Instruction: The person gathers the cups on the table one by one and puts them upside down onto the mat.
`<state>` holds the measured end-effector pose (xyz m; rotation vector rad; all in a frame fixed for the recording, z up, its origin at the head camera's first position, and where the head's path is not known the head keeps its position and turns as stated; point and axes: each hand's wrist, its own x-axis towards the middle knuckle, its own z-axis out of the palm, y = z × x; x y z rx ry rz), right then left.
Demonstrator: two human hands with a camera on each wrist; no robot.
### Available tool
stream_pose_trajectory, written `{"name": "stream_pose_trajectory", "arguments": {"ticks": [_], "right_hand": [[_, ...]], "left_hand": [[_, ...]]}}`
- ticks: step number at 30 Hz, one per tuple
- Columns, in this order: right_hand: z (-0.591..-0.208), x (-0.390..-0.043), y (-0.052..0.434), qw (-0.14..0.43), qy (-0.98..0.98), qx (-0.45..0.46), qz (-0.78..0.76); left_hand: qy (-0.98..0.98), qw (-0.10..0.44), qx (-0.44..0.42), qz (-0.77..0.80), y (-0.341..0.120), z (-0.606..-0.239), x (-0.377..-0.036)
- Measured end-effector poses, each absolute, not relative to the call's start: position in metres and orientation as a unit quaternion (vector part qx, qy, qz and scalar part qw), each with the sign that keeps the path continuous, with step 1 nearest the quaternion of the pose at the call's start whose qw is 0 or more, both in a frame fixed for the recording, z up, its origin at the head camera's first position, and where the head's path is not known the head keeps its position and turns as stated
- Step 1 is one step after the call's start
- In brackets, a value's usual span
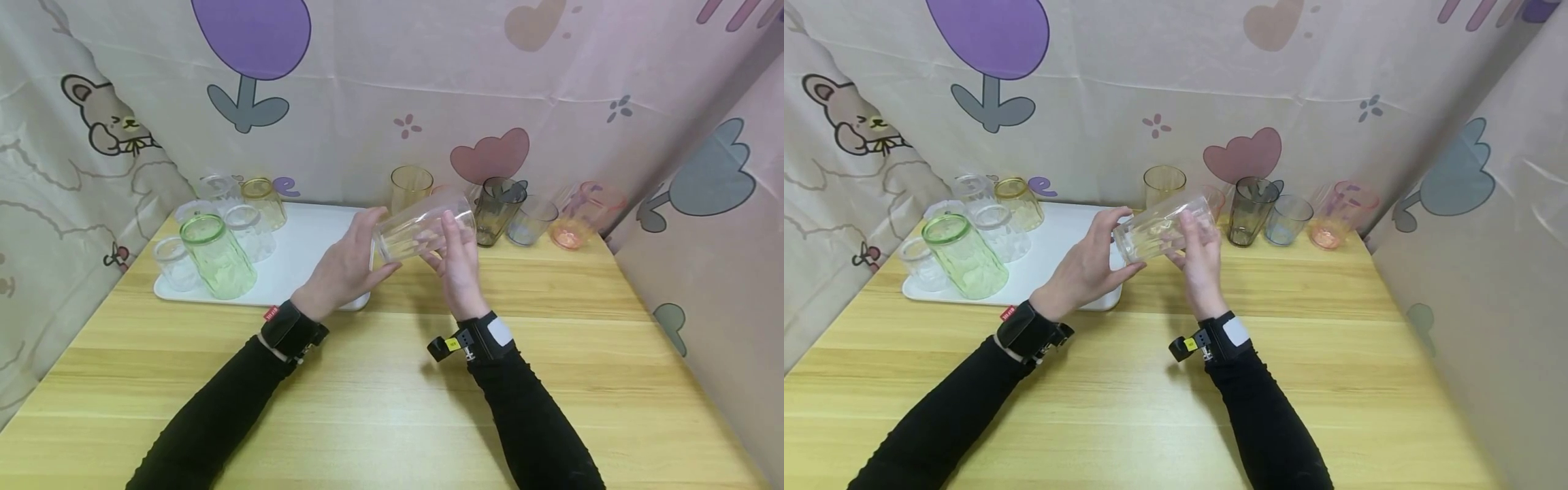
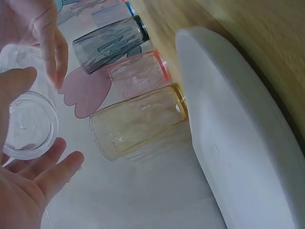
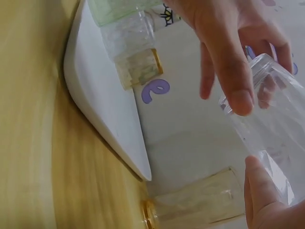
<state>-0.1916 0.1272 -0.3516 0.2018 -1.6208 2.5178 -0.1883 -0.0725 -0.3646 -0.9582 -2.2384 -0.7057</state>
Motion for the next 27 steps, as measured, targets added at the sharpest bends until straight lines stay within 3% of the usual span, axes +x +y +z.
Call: {"name": "stream_pose_trajectory", "arguments": {"ticks": [11,20,27], "right_hand": [[-0.356,-0.192,0.126,0.023,-0.537,0.043,0.842],[-0.356,-0.19,0.124,0.019,-0.565,0.085,0.82],[-0.365,-0.192,0.119,0.005,-0.627,0.053,0.777]], "left_hand": [[-0.83,0.314,-0.391,-0.243,-0.077,-0.36,-0.191],[-0.797,0.367,-0.406,-0.255,-0.089,-0.348,-0.194],[-0.802,0.394,-0.38,-0.239,-0.101,-0.34,-0.197]]}}
